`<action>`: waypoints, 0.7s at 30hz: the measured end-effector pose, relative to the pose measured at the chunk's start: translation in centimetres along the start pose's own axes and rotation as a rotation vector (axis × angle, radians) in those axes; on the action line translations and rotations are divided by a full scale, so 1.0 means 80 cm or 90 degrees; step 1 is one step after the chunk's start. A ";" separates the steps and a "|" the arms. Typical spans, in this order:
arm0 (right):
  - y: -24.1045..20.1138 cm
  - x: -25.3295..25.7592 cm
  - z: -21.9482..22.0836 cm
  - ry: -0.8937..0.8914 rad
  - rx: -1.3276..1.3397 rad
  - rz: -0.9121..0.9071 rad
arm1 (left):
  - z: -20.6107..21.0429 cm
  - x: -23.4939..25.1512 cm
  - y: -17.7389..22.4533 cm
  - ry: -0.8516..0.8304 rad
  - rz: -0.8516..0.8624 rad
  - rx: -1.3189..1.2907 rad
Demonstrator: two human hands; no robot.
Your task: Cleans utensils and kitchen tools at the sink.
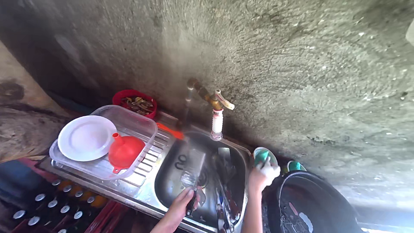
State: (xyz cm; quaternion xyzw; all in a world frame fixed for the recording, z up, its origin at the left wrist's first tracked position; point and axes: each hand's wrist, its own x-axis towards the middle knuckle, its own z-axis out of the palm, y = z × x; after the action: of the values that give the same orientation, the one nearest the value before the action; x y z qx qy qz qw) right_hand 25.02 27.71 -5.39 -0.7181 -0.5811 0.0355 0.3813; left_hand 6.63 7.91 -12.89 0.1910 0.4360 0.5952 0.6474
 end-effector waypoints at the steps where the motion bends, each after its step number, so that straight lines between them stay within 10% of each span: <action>1: 0.006 0.031 0.006 -0.026 -0.061 0.034 | -0.002 0.000 0.002 0.003 -0.013 -0.056; 12: 0.064 0.112 0.056 -0.329 -0.212 0.161 | 0.004 0.019 0.041 0.123 -0.066 -0.254; 18: 0.023 0.083 0.006 -0.035 0.111 0.115 | 0.009 0.036 0.051 0.134 -0.056 -0.234; 21: -0.019 -0.018 -0.023 -0.166 0.393 0.181 | 0.012 0.049 0.055 0.158 -0.032 -0.171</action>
State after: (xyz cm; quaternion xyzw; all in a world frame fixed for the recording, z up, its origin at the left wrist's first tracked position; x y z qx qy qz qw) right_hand 24.20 25.61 -3.76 -0.6323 -0.4813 0.3529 0.4940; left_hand 4.40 12.78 -10.27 0.0167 0.4338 0.6508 0.6229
